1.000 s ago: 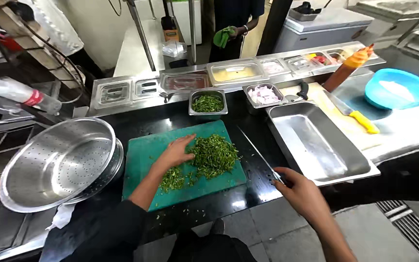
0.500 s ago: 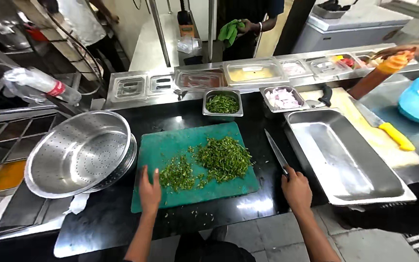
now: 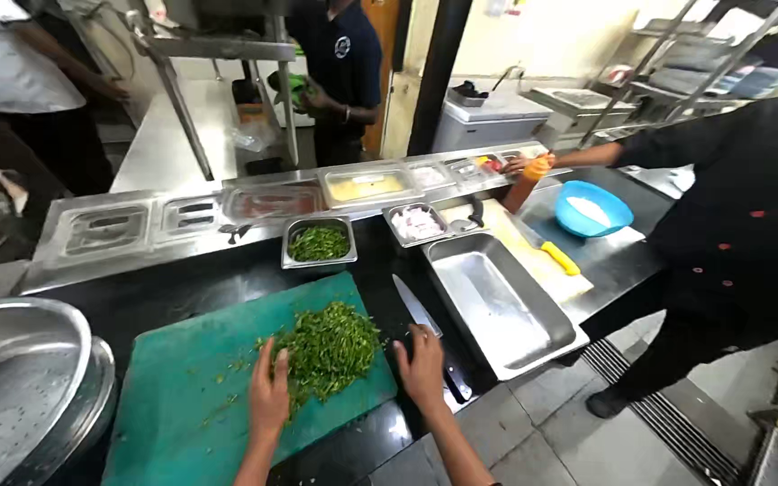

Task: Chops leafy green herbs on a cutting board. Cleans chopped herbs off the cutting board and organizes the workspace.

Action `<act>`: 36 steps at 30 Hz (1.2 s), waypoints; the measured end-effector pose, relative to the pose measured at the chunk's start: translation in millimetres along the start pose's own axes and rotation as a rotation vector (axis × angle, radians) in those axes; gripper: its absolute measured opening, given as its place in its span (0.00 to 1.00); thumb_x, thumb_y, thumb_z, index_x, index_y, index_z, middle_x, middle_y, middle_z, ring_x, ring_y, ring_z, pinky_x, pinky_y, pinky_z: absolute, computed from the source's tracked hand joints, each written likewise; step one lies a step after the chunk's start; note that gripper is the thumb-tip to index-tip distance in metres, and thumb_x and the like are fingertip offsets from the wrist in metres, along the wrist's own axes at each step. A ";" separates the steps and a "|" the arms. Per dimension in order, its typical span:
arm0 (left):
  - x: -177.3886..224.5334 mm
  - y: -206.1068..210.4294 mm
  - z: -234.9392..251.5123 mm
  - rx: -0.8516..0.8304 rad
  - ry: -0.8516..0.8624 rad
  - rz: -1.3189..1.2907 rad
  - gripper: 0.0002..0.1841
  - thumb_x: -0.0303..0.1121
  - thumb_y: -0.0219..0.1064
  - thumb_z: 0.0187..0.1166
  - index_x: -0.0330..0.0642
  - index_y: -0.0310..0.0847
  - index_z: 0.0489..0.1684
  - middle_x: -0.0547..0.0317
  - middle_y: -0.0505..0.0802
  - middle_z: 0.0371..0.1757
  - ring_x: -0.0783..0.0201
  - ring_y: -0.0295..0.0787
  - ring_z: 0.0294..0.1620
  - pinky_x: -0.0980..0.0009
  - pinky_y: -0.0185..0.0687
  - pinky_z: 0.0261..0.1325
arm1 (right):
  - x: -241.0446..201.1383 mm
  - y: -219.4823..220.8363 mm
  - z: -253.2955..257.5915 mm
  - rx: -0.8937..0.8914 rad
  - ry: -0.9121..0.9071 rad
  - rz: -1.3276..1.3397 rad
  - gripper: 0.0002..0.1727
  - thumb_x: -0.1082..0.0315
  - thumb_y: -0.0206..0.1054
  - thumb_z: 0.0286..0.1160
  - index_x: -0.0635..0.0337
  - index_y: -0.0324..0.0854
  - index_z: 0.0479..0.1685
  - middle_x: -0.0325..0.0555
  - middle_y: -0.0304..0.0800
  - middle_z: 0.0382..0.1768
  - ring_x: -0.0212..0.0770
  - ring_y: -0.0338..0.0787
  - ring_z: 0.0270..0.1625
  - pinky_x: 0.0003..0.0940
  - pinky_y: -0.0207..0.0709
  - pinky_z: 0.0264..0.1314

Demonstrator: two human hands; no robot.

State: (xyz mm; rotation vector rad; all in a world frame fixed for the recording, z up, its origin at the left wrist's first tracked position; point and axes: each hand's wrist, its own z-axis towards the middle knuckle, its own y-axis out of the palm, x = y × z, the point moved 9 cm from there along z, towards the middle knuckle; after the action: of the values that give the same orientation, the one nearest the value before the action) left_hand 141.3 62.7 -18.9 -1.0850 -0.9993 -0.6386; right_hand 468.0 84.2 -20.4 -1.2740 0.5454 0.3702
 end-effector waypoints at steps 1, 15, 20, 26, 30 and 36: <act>-0.3 -6.9 1.2 0.013 0.008 -0.015 0.33 0.50 0.45 0.92 0.31 0.66 0.86 0.34 0.71 0.86 0.42 0.66 0.88 0.48 0.59 0.89 | -10.6 9.3 0.3 -0.032 -0.021 0.118 0.34 0.46 0.60 0.85 0.64 0.77 0.79 0.62 0.77 0.80 0.58 0.76 0.83 0.54 0.69 0.86; -12.7 -11.9 33.3 -0.140 0.097 0.002 0.30 0.43 0.47 0.94 0.23 0.65 0.83 0.23 0.70 0.83 0.35 0.65 0.87 0.51 0.58 0.90 | -122.6 89.0 5.7 -0.278 -0.132 0.290 0.42 0.42 0.54 0.88 0.68 0.62 0.90 0.64 0.64 0.88 0.60 0.62 0.92 0.56 0.48 0.97; -7.3 -14.1 53.1 -0.138 0.070 -0.012 0.28 0.45 0.48 0.92 0.31 0.75 0.78 0.33 0.80 0.79 0.41 0.74 0.82 0.47 0.64 0.86 | -112.3 68.6 35.4 -0.292 -0.107 0.437 0.26 0.52 0.54 0.91 0.62 0.84 0.71 0.57 0.90 0.66 0.50 0.87 0.71 0.51 0.77 0.79; -24.6 -0.7 101.6 -0.290 0.019 0.146 0.27 0.47 0.52 0.93 0.39 0.74 0.81 0.43 0.76 0.84 0.43 0.65 0.88 0.45 0.59 0.89 | -88.9 104.0 113.9 -0.352 -0.272 0.352 0.31 0.51 0.45 0.96 0.61 0.69 0.87 0.56 0.70 0.87 0.56 0.66 0.90 0.57 0.56 0.93; -14.7 24.5 119.0 -0.493 0.188 0.151 0.30 0.51 0.49 0.92 0.42 0.69 0.86 0.48 0.74 0.86 0.47 0.61 0.91 0.47 0.51 0.92 | -108.2 124.7 108.2 -0.442 -0.501 0.351 0.32 0.51 0.41 0.95 0.63 0.74 0.83 0.51 0.71 0.87 0.54 0.59 0.94 0.59 0.42 0.97; -10.7 15.6 84.8 -0.613 0.265 0.157 0.36 0.60 0.44 0.89 0.47 0.66 0.89 0.56 0.72 0.89 0.55 0.58 0.92 0.50 0.52 0.93 | -115.4 116.9 68.0 -0.620 -0.555 0.302 0.36 0.45 0.38 0.93 0.59 0.69 0.88 0.47 0.72 0.87 0.45 0.62 0.93 0.51 0.42 0.99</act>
State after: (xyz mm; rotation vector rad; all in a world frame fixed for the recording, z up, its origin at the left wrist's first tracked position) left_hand 120.5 146.9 -24.2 -1.5458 -0.4842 -0.9636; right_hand 321.8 184.5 -33.9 -1.5912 0.1374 1.1727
